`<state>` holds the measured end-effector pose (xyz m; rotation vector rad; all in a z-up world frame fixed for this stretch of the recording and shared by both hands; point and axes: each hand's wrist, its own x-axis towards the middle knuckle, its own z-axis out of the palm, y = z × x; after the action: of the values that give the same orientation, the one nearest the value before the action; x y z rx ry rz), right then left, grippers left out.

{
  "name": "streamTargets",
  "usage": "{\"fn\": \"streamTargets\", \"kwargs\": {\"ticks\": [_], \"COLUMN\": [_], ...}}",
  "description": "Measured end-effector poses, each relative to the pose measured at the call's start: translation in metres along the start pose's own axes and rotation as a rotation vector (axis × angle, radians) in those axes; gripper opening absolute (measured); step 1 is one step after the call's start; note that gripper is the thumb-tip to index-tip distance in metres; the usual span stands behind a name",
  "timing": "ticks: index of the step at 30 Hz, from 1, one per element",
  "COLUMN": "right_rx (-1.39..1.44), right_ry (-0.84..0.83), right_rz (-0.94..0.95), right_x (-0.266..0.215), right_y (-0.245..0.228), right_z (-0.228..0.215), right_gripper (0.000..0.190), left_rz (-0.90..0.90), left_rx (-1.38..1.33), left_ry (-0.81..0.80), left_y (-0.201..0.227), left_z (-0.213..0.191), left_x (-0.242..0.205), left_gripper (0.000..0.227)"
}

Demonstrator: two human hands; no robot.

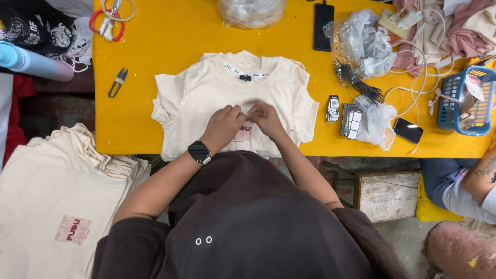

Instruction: The person attaches a small rectangular tag to the collar of a cream-colored t-shirt using a black plastic fastener. After securing the tag, they lift the shirt and drop it onto a stack on the left side of the table, repeating this process for multiple shirts.

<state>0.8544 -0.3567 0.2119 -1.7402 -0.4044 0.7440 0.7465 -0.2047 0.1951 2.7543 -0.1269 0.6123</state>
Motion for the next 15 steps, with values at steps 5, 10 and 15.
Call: {"fn": "streamTargets", "kwargs": {"ticks": [5, 10, 15], "right_rx": [0.295, 0.198, 0.006], "right_ry": [-0.209, -0.242, -0.344], "right_rz": [0.521, 0.570, 0.584], "right_x": [0.013, 0.064, 0.111], "right_y": [0.038, 0.093, 0.125], "right_z": [-0.012, -0.033, -0.047], "right_gripper": [0.020, 0.026, 0.031], "left_rz": [0.156, 0.257, 0.241], "left_rx": [0.100, 0.059, -0.010], "left_ry": [-0.045, -0.107, -0.170], "left_y": [-0.002, -0.014, -0.029], "left_z": [0.021, 0.070, 0.080], "left_x": [-0.006, 0.004, 0.028], "left_gripper": [0.007, 0.025, 0.020]}}
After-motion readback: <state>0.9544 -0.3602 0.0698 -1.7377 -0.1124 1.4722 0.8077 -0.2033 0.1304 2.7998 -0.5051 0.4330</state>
